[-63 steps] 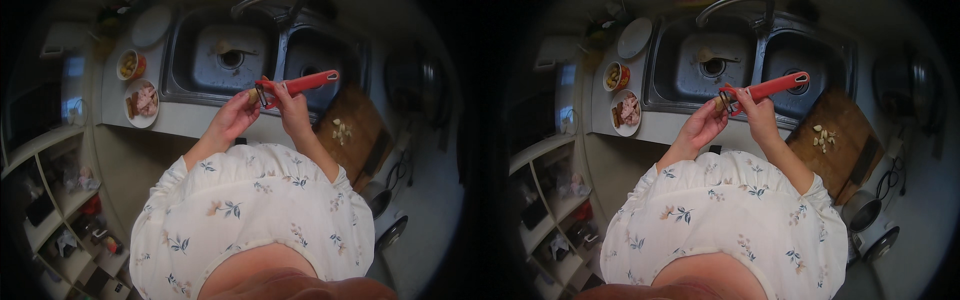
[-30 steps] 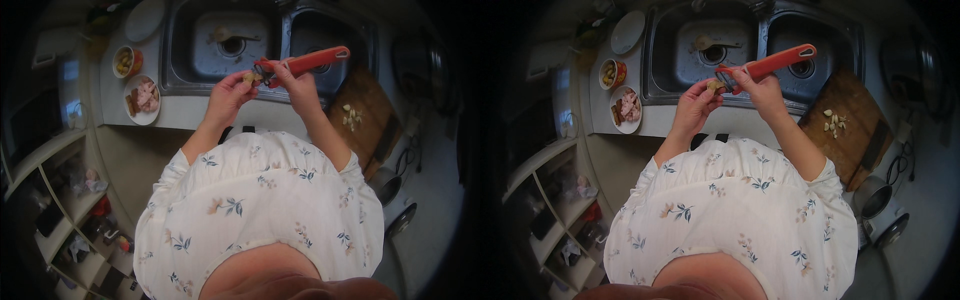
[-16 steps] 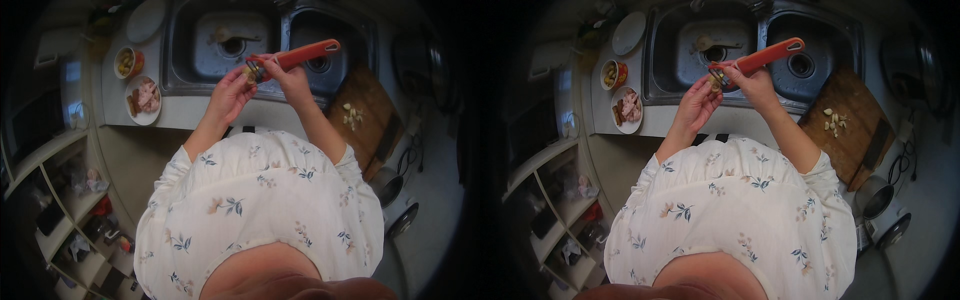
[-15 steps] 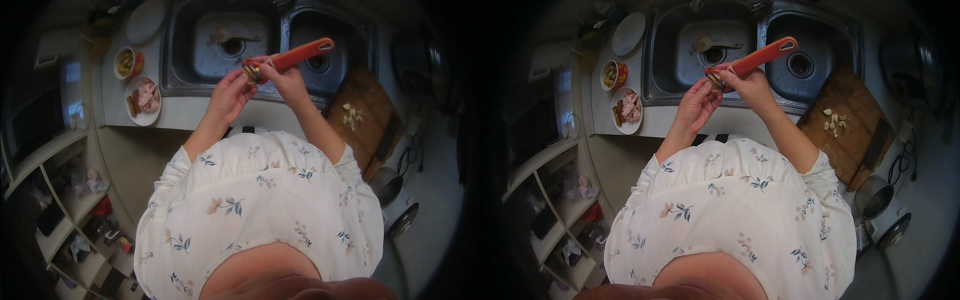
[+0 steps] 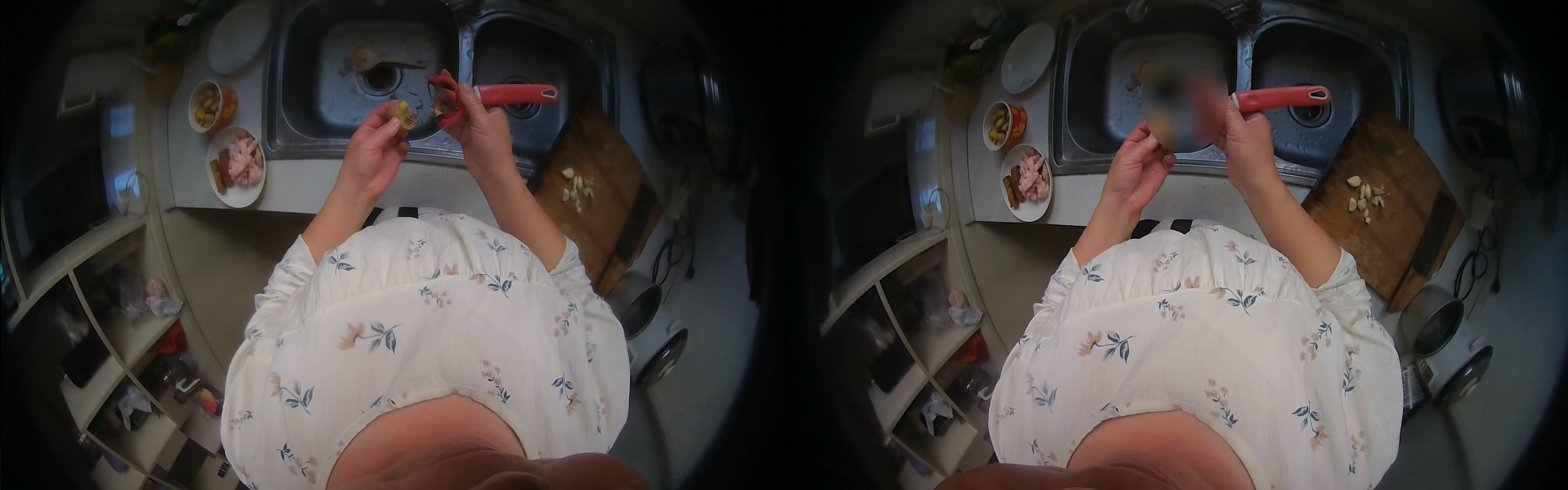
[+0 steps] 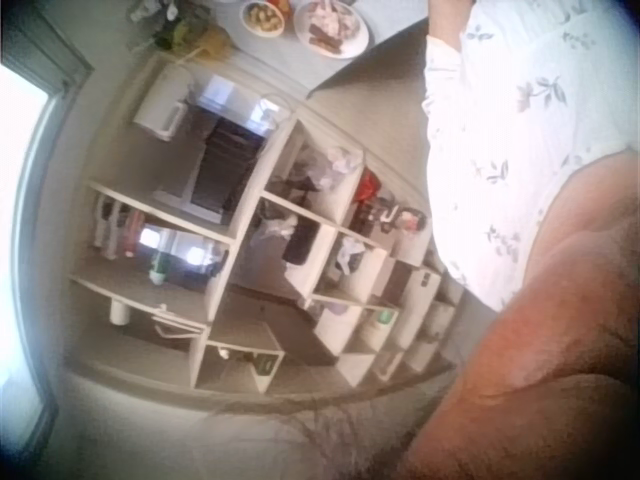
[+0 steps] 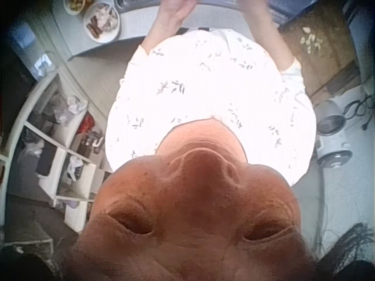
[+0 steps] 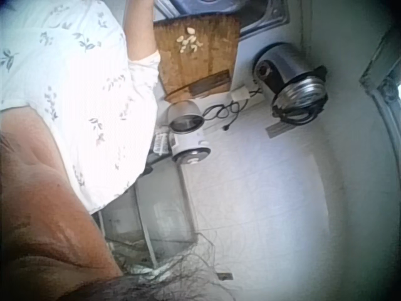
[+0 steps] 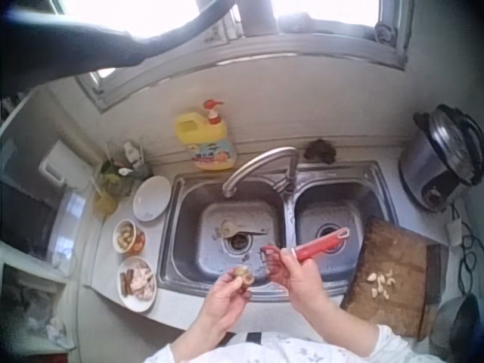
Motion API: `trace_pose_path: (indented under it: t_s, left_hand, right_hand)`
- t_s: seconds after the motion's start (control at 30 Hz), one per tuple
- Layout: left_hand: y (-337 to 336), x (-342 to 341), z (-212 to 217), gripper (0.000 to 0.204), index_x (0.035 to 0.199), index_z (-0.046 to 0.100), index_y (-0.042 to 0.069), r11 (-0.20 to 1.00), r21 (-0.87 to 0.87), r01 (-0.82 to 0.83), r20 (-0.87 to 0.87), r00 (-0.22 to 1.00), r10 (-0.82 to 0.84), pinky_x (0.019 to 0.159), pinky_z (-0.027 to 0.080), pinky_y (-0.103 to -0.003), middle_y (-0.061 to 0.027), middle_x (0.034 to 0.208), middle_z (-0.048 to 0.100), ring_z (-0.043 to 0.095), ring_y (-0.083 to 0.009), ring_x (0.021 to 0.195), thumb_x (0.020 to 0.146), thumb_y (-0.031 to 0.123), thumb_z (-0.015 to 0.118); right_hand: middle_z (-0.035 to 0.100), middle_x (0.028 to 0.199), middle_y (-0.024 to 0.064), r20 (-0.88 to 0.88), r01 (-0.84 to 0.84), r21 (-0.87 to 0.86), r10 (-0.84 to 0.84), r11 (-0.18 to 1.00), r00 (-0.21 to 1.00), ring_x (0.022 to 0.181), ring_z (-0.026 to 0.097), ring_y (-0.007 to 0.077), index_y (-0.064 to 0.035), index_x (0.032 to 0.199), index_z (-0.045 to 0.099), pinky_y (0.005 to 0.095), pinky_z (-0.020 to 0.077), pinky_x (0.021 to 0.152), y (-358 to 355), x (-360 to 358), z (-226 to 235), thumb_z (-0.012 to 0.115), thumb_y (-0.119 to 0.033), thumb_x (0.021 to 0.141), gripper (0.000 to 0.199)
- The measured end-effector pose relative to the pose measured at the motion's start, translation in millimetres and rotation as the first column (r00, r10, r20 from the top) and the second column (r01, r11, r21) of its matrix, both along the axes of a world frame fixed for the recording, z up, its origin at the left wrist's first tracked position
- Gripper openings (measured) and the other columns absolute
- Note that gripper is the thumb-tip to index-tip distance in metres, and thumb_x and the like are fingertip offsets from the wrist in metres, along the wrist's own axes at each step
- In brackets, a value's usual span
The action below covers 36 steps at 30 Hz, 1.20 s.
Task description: The person peels garlic cloves and places them on a cutting board, then peels and chops ginger into small pieces, transferring the chopped ginger into a bowl. The person then retrieves green bell peppers from a plastic bag and washes them under running water.
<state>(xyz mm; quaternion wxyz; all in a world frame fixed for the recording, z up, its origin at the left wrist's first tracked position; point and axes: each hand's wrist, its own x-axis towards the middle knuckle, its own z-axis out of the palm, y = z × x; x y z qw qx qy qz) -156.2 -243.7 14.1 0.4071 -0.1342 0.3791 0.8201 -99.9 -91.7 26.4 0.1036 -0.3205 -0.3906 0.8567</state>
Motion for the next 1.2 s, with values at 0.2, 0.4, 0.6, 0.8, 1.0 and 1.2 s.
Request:
trace_pose_path:
  t_s: [0.2,0.4,0.6,0.8,1.0,1.2]
  left_hand:
    - [6,5,1,0.029,0.106,0.048,0.002,0.986,-0.162,0.032,-0.294,0.953,-0.079,0.085,0.044,-0.029,-0.0081,0.102,0.054,0.053,-0.0152,0.096,0.078,-0.004,0.055]
    - [4,5,4,0.035,0.109,0.048,-0.001,0.957,-0.285,0.06,-0.361,0.918,-0.165,0.082,0.046,-0.025,-0.0089,0.101,0.055,0.054,-0.0153,0.094,0.075,-0.006,0.058]
    - [5,8,9,0.029,0.102,0.056,-0.003,0.949,-0.316,0.02,-0.297,0.947,-0.119,0.076,0.049,-0.025,-0.0105,0.094,0.06,0.058,-0.0152,0.085,0.074,-0.004,0.061]
    - [3,8,11,0.026,0.099,0.06,-0.004,0.919,-0.393,0.014,-0.356,0.92,-0.166,0.072,0.05,-0.025,-0.0114,0.09,0.063,0.06,-0.0157,0.08,0.073,-0.004,0.063]
    - [1,13,8,0.026,0.1,0.059,-0.005,0.908,-0.418,-0.002,-0.376,0.911,-0.171,0.072,0.05,-0.025,-0.012,0.091,0.062,0.061,-0.0159,0.079,0.074,-0.003,0.062]
    - [-4,9,7,0.025,0.101,0.058,-0.004,0.942,-0.335,-0.004,-0.418,0.897,-0.144,0.074,0.051,-0.026,-0.0118,0.095,0.061,0.06,-0.0162,0.083,0.077,-0.001,0.061]
  right_hand:
    - [0.063,0.091,0.0084,0.066,-0.082,0.064,0.078,0.995,0.995,0.086,0.06,0.0149,-0.0015,0.095,0.057,0.029,0.0499,0.071,-20,5,2,0.057,-0.03,0.084,0.03]
    - [0.063,0.089,0.0099,0.018,-0.165,0.187,0.164,0.968,0.986,0.086,0.061,0.0157,0.0011,0.094,0.058,0.0275,0.0501,0.071,-13,2,-7,0.058,-0.027,0.084,0.029]
    - [0.064,0.089,0.0104,0.083,-0.252,0.232,0.239,0.939,0.968,0.084,0.061,0.0164,0.0013,0.092,0.058,0.0279,0.0497,0.074,-7,3,-7,0.06,-0.026,0.083,0.028]
    - [0.063,0.08,0.0078,0.045,-0.251,0.198,0.247,0.948,0.968,0.075,0.061,0.0142,-0.0004,0.084,0.059,0.0259,0.0486,0.07,-6,5,-6,0.062,-0.024,0.081,0.024]
    - [0.062,0.07,0.0063,0.053,-0.221,0.465,0.222,0.857,0.974,0.064,0.059,0.0109,-0.0001,0.075,0.058,0.0227,0.0471,0.056,-10,9,-21,0.062,-0.021,0.08,0.022]
    - [0.063,0.077,0.0103,0.073,-0.151,0.333,0.134,0.931,0.988,0.065,0.061,0.0122,0.0012,0.083,0.057,0.0238,0.0501,0.058,0,5,-22,0.061,-0.023,0.081,0.025]
